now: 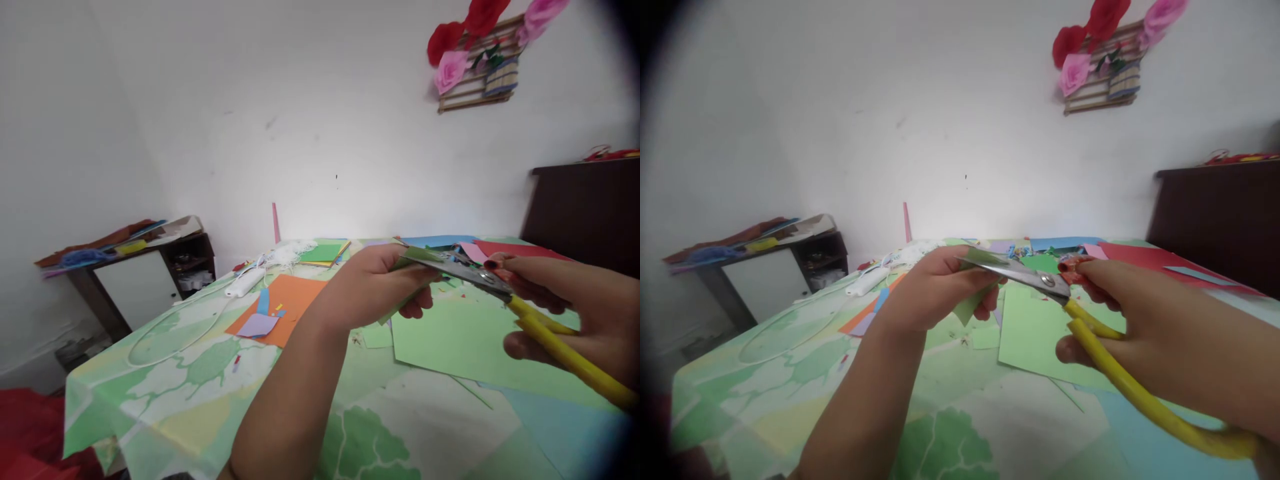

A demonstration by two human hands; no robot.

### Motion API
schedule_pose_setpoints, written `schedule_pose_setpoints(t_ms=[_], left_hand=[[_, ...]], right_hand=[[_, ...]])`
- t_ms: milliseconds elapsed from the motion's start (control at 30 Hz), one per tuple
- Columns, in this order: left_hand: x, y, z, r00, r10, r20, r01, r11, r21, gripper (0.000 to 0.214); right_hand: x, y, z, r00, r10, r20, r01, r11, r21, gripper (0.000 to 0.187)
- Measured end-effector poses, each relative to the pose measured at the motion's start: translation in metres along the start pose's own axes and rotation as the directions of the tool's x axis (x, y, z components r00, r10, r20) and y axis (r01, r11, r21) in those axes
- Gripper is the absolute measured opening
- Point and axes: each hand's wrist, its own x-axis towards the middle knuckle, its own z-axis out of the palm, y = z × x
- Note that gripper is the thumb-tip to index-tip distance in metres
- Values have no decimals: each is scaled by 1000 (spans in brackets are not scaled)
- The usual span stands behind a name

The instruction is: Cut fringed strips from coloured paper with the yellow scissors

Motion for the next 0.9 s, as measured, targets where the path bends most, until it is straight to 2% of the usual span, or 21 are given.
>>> schedule_pose_setpoints(t_ms=[67,133,233,300,433,567,767,900], left_hand=[[-1,0,1,999,34,-26,-34,999,7,24],[-2,0,1,997,68,-38,-68,998,12,23],[-3,1,3,990,105,-94,-103,994,31,19],[-5,1,6,983,128,-134,-122,991,47,16],[-7,2,12,970,179,-162,-154,976,153,18],[-7,4,15,967,192,-168,-167,974,156,18],[-8,5,11,948,288,-135,-232,916,327,21],[-11,6,10,928,365,-70,-302,850,431,26]], right_hand=[[-1,-6,-1,996,-32,78,31,999,14,45],[-4,-4,0,994,-68,87,68,998,10,52],[-8,10,3,991,-136,7,136,984,-119,72],[-9,16,4,987,-157,-44,148,974,-173,73],[-5,6,5,984,-77,-158,64,994,-83,66],[0,-9,3,967,-10,-253,10,1000,-2,62],[2,-15,1,974,-35,-226,31,999,-20,64],[0,-13,-2,987,-135,-87,131,990,-53,73]])
